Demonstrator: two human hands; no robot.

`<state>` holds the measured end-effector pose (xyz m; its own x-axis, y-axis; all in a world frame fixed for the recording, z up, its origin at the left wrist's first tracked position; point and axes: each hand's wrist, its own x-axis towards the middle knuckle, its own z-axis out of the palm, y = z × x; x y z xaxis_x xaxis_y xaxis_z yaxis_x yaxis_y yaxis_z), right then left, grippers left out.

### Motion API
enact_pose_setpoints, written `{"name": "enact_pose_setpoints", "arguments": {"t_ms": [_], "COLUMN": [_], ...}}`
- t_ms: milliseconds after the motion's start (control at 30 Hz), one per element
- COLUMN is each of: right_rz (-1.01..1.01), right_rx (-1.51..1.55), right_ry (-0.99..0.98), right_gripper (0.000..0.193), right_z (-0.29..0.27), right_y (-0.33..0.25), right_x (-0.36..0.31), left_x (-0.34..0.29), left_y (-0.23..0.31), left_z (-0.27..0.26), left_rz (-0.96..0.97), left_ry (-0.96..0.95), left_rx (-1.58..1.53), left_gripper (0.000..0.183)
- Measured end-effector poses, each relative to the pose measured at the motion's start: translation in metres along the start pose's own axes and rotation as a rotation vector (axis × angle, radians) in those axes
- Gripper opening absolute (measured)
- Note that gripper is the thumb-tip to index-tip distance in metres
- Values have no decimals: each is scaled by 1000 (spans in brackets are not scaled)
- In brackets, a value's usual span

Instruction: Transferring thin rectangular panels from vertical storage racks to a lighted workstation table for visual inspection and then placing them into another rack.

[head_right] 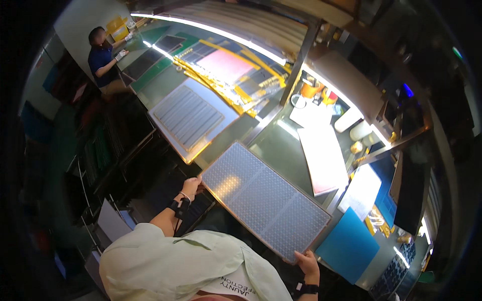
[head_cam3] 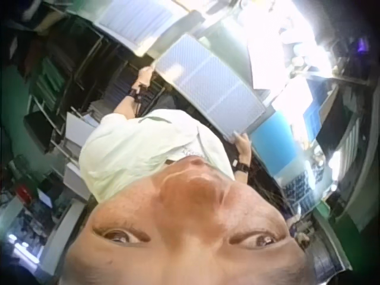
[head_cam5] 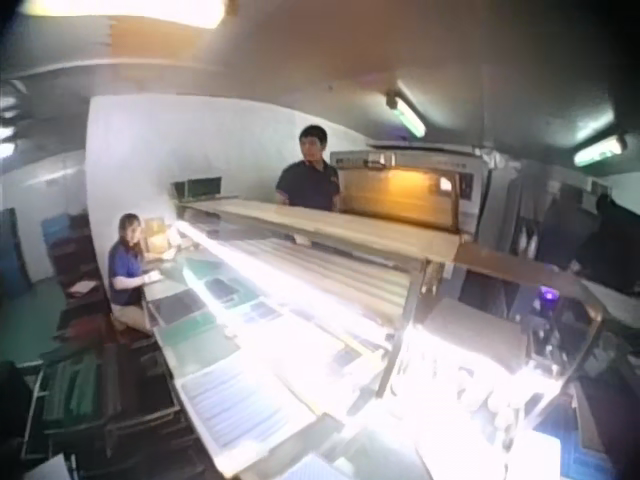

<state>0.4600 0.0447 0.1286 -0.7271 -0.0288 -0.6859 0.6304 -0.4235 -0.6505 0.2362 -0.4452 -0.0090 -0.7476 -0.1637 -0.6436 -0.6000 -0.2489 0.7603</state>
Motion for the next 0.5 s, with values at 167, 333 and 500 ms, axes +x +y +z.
{"name": "enact_pose_setpoints", "arguments": {"t_ms": [167, 333, 500], "right_rz": [-209, -736, -751], "right_rx": [-514, -259, -7], "right_ry": [70, 152, -44], "right_gripper": [30, 33, 40], "right_z": [6, 28, 97], "right_y": [-59, -120, -260], "right_x": [-26, 26, 81], "left_x": [-19, -14, -23], "left_y": [79, 292, 473], "left_z": [20, 71, 104], "left_rz": [187, 771, 823], "left_ry": [26, -162, -316], "left_rx": [-78, -221, -295], "left_gripper": [32, 43, 40]}}
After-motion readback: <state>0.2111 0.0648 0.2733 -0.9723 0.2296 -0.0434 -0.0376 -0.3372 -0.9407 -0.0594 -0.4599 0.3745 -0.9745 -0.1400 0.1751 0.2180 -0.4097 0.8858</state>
